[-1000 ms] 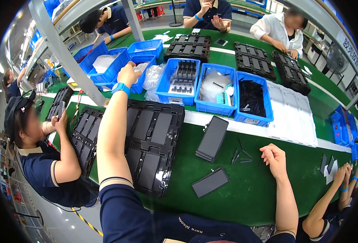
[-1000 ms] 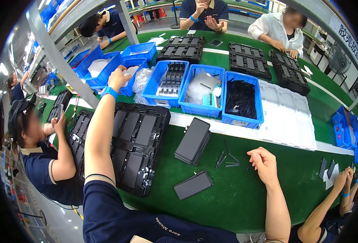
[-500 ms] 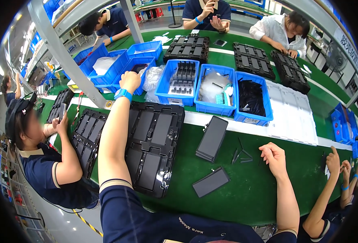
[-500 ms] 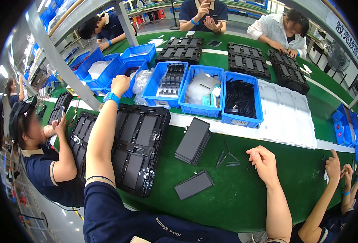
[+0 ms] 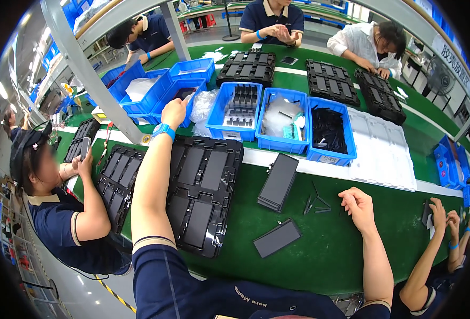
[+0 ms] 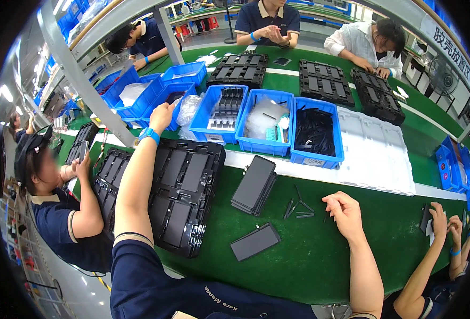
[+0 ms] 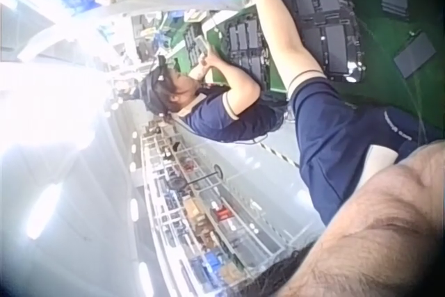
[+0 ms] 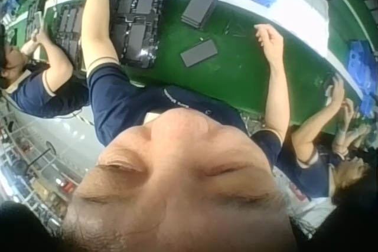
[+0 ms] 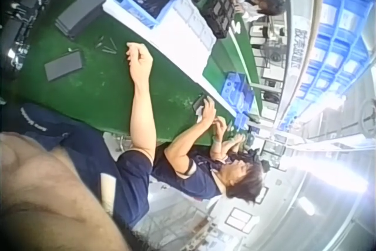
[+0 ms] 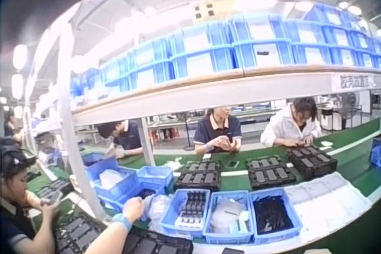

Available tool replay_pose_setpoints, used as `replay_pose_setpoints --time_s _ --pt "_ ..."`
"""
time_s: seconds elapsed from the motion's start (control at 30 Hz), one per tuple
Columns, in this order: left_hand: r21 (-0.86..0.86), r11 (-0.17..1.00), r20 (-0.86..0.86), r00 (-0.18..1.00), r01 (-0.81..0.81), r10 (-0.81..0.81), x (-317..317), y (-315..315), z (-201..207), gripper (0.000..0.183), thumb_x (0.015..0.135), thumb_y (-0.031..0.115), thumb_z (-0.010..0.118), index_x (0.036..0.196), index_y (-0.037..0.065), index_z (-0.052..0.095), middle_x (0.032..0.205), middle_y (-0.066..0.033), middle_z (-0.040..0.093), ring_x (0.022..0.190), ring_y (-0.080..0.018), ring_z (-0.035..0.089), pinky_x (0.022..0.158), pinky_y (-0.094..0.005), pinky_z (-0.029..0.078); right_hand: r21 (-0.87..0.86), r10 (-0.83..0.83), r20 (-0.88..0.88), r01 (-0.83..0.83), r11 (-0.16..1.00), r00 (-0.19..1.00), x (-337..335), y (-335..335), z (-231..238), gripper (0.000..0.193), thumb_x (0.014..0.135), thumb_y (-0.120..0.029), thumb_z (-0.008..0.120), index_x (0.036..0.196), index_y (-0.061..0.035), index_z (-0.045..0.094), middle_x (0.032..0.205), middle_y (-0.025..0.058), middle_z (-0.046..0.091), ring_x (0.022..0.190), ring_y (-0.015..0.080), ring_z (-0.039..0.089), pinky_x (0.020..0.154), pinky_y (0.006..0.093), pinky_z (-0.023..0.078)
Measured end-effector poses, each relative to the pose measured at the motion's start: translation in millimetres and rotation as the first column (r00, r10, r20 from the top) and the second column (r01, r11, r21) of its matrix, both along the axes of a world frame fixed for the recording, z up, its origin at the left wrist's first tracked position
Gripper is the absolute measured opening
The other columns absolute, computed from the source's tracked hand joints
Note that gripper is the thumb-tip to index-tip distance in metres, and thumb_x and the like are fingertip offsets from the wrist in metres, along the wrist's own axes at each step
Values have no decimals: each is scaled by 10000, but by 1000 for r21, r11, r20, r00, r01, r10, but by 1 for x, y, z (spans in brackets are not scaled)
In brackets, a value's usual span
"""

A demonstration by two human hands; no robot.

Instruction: The person assembles internal components and wires into black plastic housings by hand.

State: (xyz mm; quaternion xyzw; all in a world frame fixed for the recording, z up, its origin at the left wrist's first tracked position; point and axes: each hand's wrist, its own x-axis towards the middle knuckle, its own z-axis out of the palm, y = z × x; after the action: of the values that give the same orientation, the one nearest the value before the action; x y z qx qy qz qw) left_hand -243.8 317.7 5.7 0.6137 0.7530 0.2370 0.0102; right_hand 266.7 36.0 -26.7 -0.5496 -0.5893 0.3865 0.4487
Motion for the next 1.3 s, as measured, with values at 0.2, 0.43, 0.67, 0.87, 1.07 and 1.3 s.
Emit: replay_pose_setpoints --time_s 0.2,0.43,0.67,0.87,1.07,1.3 --pt "18 994 -360 929 104 -91 14 -21 8 518 923 521 444 952 89 729 1083 -188 593 1073 -372 508 908 -484 415 -8 -3 8 3 1000 1000 3 1 0 182 945 -151 565 903 -20 685 735 -1 573 604 46 500 506 180 389" --pt "134 981 -506 861 137 -52 -2 -29 0 466 931 498 449 1116 126 662 1045 -127 612 1055 -332 525 871 -489 415 -33 2 10 -1 999 1000 -1 -2 3 182 941 -168 579 911 -26 690 730 -1 580 600 56 507 509 194 400" --pt "451 840 -441 894 301 -83 17 -64 48 281 863 145 552 1136 149 620 999 -119 593 956 -331 556 787 -467 469 -40 26 6 -26 999 1000 -2 -4 4 165 929 -129 586 933 4 684 770 24 606 660 79 547 598 228 452" --pt "252 722 -407 748 644 -524 121 -213 121 361 833 80 611 1193 65 586 1034 -112 576 996 -300 526 876 -401 411 83 41 114 -51 995 993 -3 0 -5 132 887 -119 643 913 7 675 812 26 624 693 76 558 625 230 454" --pt "-114 467 -213 437 877 -874 185 -311 116 564 654 144 767 1185 69 595 1053 -108 604 973 -317 563 852 -409 451 96 123 263 -153 984 957 -1 -1 -1 154 806 -33 703 957 -21 678 799 23 546 692 102 530 643 248 451" --pt "-48 388 -269 362 920 -892 247 -341 48 495 711 261 761 1154 107 602 901 -37 566 848 -215 567 698 -336 456 175 172 338 -241 955 925 17 -9 1 278 813 51 618 1073 -36 662 943 51 550 866 181 568 784 302 468"
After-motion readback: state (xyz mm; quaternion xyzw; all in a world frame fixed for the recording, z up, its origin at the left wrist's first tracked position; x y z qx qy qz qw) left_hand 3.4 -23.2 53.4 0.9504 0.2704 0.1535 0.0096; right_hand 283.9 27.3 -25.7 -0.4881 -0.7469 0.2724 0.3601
